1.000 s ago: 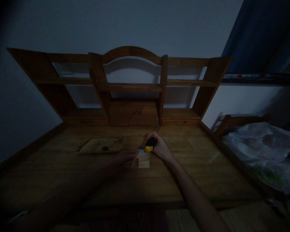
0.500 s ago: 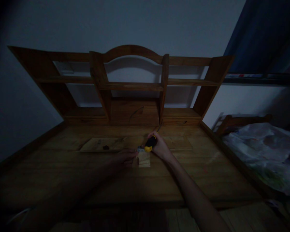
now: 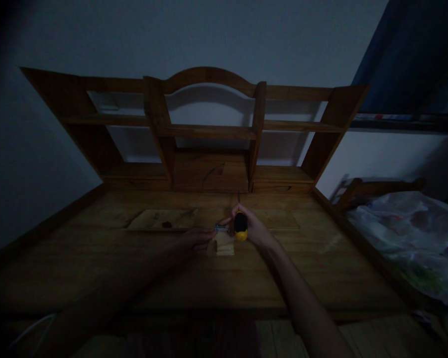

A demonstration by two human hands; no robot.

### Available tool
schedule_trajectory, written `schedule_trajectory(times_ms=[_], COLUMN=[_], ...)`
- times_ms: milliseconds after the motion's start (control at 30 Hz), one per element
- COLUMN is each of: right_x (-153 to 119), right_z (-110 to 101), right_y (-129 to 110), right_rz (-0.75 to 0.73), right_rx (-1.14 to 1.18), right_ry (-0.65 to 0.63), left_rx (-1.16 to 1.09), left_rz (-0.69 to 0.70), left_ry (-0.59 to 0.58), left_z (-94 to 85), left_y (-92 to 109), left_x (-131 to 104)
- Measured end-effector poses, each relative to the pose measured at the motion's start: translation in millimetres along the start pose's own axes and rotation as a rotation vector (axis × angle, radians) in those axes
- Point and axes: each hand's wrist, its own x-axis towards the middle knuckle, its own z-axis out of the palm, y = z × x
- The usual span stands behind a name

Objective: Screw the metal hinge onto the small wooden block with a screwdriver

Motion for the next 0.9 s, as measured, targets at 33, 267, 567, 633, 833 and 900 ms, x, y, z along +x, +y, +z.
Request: schedule_trajectory(times_ms=[33,267,567,633,833,900], right_x=[1,6,3,4,7,7], right_z=[0,-5,-7,-8,-8,-7], right_y=[3,13,5,7,15,15], right_rz=[0.003,-0.054,-0.020,-0.034,-0.050,-0.050], right_rx=[0.004,-0.057,-0.049,-0.064,-0.071,-0.031], right_ry=[-0.009,0.006,-0.019,-0.008,0.043,0.036], left_rx=[-0.010,-0.046,-0.028,-0.023,-0.011,0.004], left_rz=[-0.002,-0.030,-0.024,-0.021,-0.003,0.008], left_ry=[0.000,-0.050,-0.011,-0.020,-0.053,-0.051], left_z=[-0.1,-0.8,2.2,2.9,3.5,3.2], left_y=[0,-1,2,2,3,3], left_x=[0,3,-1,-2,-3,-4])
